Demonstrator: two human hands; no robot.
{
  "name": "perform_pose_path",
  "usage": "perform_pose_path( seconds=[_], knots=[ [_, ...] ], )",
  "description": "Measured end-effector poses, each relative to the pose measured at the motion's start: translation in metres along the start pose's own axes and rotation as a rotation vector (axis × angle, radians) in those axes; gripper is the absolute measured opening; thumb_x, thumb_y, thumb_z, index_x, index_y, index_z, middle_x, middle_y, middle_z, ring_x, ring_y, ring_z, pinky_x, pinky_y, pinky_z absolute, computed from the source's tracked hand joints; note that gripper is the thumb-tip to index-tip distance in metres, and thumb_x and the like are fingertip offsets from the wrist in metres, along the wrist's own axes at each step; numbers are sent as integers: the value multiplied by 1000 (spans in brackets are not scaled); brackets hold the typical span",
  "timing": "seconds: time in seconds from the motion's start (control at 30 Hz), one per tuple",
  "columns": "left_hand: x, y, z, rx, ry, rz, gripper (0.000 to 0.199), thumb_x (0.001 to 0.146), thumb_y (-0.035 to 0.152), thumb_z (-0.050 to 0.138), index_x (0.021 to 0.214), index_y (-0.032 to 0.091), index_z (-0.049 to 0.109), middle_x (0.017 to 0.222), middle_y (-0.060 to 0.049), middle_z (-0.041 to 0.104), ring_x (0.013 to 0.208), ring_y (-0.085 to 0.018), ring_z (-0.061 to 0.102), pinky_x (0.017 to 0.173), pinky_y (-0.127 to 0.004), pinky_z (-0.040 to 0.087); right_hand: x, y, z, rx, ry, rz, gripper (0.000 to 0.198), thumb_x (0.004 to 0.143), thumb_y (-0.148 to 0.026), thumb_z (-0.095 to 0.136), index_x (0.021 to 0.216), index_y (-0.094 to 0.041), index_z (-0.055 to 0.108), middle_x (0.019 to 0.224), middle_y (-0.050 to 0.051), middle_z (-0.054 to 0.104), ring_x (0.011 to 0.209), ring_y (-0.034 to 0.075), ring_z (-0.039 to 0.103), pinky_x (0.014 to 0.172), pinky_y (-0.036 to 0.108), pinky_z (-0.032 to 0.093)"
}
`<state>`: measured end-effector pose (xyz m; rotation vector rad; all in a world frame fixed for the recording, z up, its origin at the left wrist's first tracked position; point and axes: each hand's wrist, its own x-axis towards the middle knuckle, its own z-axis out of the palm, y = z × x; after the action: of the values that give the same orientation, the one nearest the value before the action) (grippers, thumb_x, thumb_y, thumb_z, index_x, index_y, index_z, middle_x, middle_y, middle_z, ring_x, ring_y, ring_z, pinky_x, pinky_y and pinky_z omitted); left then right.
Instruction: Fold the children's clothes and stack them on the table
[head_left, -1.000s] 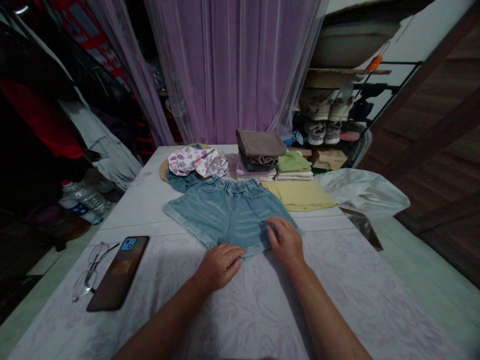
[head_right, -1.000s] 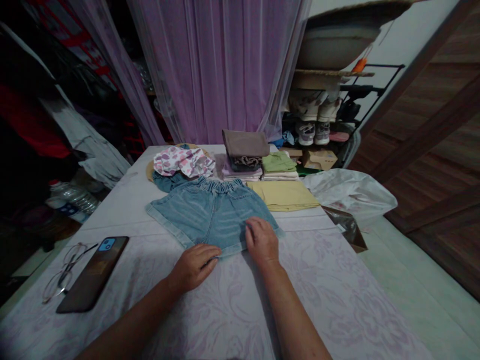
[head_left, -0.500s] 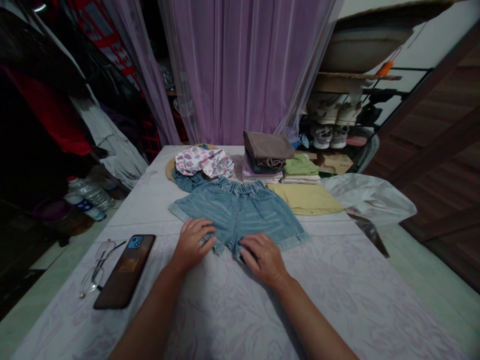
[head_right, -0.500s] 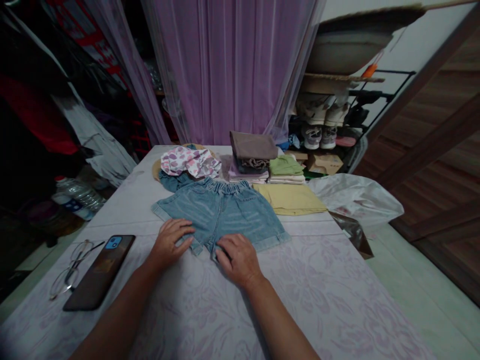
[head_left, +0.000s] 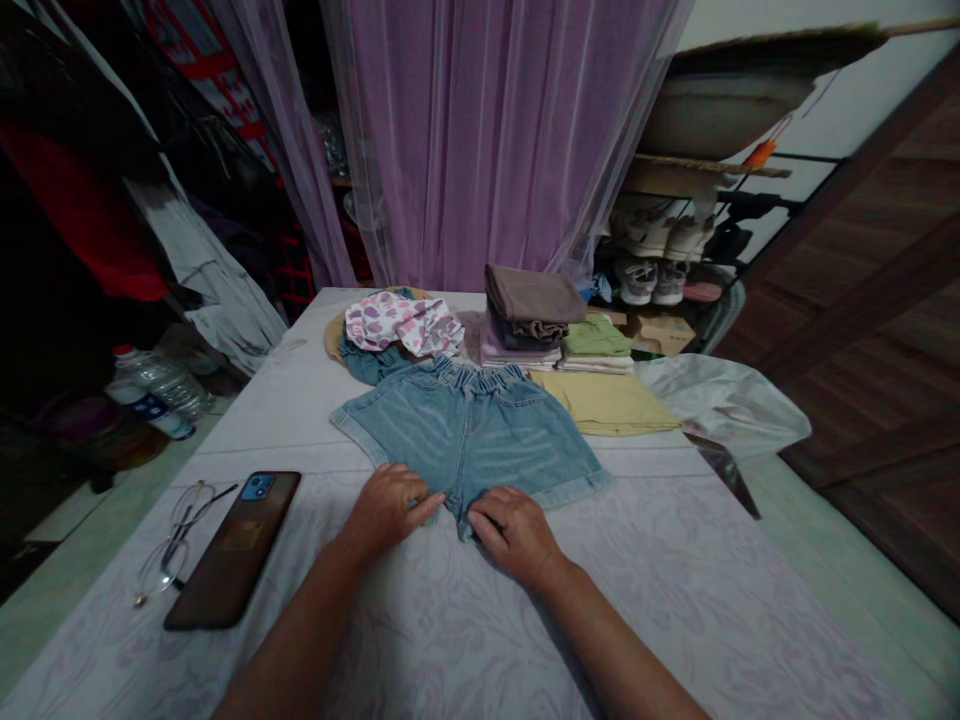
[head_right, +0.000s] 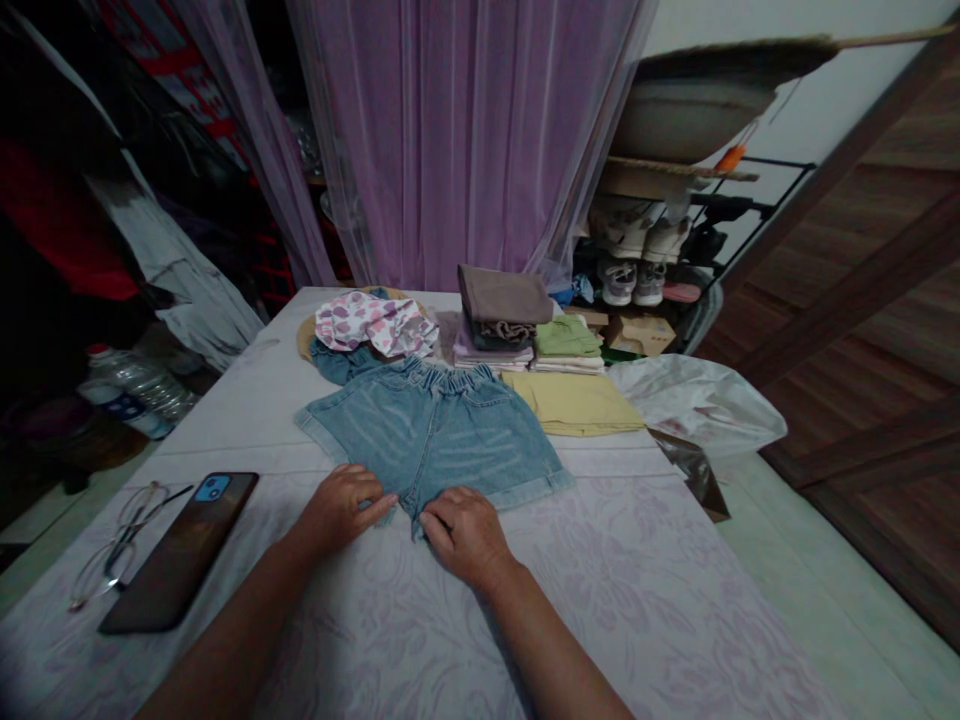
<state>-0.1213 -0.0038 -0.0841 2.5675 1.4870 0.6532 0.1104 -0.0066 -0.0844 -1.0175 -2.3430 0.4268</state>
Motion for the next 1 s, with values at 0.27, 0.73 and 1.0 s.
perform_pose_path(
  seconds=[0.27, 0.73, 1.0],
  knots=[
    [-1, 8, 2, -78, 87, -99, 22, 91, 36, 53, 83, 21, 67, 83, -4, 70, 81, -19, 62, 77, -34, 44, 29, 65, -48, -137, 277, 418, 27, 91, -31, 47, 92, -21, 72, 94, 7, 73, 89, 20, 66, 80, 30, 49],
    [1, 32, 17, -199, -60, -37, 32, 92, 37, 54, 119, 24, 66, 126, -8, 67, 122, -25, 57, 108, -47, 37, 0, 121, -96, -94, -52, 1005, 39, 82, -53, 58, 84, -17, 73, 80, 9, 74, 78, 25, 68, 65, 31, 48],
    [3, 29, 16, -219, -23, -9, 33, 94, 39, 50, 117, 23, 67, 125, -9, 68, 118, -24, 59, 105, -46, 41, 18, 100, -104, 866, 159, 843, 39, 67, -50, 75, 90, -18, 73, 85, 7, 77, 79, 23, 71, 75, 34, 56]
  ],
)
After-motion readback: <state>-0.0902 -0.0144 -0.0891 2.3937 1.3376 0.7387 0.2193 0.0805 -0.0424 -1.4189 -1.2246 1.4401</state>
